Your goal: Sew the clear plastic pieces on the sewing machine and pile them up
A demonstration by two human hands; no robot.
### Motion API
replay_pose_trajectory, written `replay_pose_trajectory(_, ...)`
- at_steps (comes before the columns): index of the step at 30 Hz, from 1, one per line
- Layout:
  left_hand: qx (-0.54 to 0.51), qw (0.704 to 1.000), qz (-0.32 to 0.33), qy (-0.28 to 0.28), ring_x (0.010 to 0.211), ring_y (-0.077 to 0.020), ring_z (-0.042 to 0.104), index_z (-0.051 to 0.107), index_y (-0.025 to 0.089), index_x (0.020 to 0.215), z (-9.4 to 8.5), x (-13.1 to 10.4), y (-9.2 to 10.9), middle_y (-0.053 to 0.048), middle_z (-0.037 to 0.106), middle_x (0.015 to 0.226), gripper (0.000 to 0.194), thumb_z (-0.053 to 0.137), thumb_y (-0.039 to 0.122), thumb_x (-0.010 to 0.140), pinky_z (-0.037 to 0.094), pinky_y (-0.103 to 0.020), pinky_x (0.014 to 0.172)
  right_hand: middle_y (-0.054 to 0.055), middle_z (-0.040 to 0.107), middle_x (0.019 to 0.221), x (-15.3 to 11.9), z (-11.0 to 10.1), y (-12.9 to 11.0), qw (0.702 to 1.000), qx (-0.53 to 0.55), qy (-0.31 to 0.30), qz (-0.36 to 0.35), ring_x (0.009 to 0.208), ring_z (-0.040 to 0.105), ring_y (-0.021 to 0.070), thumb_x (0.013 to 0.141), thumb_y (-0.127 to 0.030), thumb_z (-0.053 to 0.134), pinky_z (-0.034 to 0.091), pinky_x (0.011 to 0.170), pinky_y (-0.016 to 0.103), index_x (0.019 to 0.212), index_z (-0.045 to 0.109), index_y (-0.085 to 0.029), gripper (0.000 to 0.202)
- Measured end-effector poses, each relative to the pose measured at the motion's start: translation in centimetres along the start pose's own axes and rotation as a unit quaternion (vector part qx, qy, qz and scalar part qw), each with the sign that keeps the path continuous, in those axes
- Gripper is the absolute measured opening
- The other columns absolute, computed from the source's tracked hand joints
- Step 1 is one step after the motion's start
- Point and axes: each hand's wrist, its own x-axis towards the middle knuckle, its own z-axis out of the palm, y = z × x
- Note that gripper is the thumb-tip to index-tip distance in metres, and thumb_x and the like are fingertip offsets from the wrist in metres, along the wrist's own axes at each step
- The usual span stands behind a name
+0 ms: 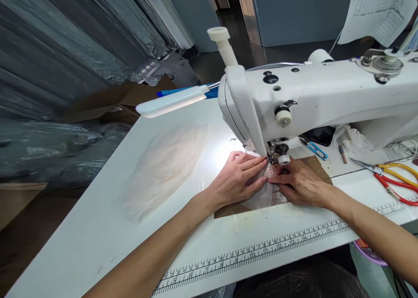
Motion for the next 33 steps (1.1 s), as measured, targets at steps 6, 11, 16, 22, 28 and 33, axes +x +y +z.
replay_pose_trajectory(6,-0.019,0.999,-0.025,-0.007,0.093,-0.0245,0.061,0.063,0.018,0.119,0.1,0.0,0.1,-0.008,0.068,0.122,0.033,0.046,0.037,0.096,0.041,-0.05,0.087,0.011,0.059,0.102,0.1,0.0,0.1,1.0,0.002,0.004,0.009,0.093,0.059,0.0192,0.094,-0.023,0.047,0.056,0.085,0.039,0.112,0.072,-0.021,0.03)
replay_pose_trajectory(11,-0.015,0.999,-0.027,-0.007,0.092,-0.0248,0.061,0.063,0.019,0.119,0.2,0.0,0.1,-0.008,0.068,0.122,0.033,0.048,0.036,0.095,0.039,-0.053,0.091,0.01,0.059,0.102,0.0,0.1,0.2,1.0,0.017,0.008,0.02,0.092,0.06,0.0181,0.093,-0.022,0.048,0.056,0.083,0.036,0.111,0.072,-0.022,0.03)
replay_pose_trajectory(16,0.021,1.0,-0.023,-0.004,0.097,-0.0259,0.059,0.061,0.019,0.12,0.2,-0.1,0.3,-0.011,0.065,0.124,0.034,0.045,0.037,0.097,0.04,-0.052,0.092,0.009,0.059,0.101,0.0,0.3,0.4,0.999,0.021,0.012,0.023,0.093,0.059,0.0179,0.092,-0.021,0.049,0.055,0.085,0.037,0.11,0.072,-0.023,0.029)
replay_pose_trajectory(22,0.061,0.995,0.064,0.046,0.079,-0.019,0.059,0.066,0.013,0.097,0.3,0.2,0.5,-0.01,0.069,0.098,0.025,0.044,0.025,0.097,0.047,-0.036,0.072,0.009,0.059,0.102,-0.1,0.5,0.5,0.999,0.035,0.024,0.022,0.094,0.059,0.0178,0.091,-0.02,0.05,0.055,0.086,0.038,0.109,0.073,-0.022,0.03)
replay_pose_trajectory(28,0.01,0.994,0.082,0.066,0.071,-0.014,0.062,0.068,0.018,0.092,0.1,0.2,0.7,-0.004,0.073,0.096,0.021,0.048,0.02,0.095,0.049,-0.032,0.066,0.009,0.058,0.101,0.0,0.3,0.2,0.999,0.03,0.017,0.031,0.096,0.058,0.0175,0.089,-0.017,0.051,0.054,0.087,0.036,0.108,0.073,-0.022,0.03)
replay_pose_trajectory(33,-0.017,0.997,0.068,0.042,0.075,-0.0171,0.064,0.069,0.018,0.095,-0.6,0.2,0.8,-0.006,0.073,0.099,0.022,0.05,0.028,0.092,0.05,-0.036,0.068,0.01,0.059,0.104,-0.1,0.4,0.3,0.999,0.034,0.014,0.021,0.097,0.058,0.0182,0.092,-0.019,0.051,0.054,0.087,0.038,0.111,0.071,-0.021,0.028)
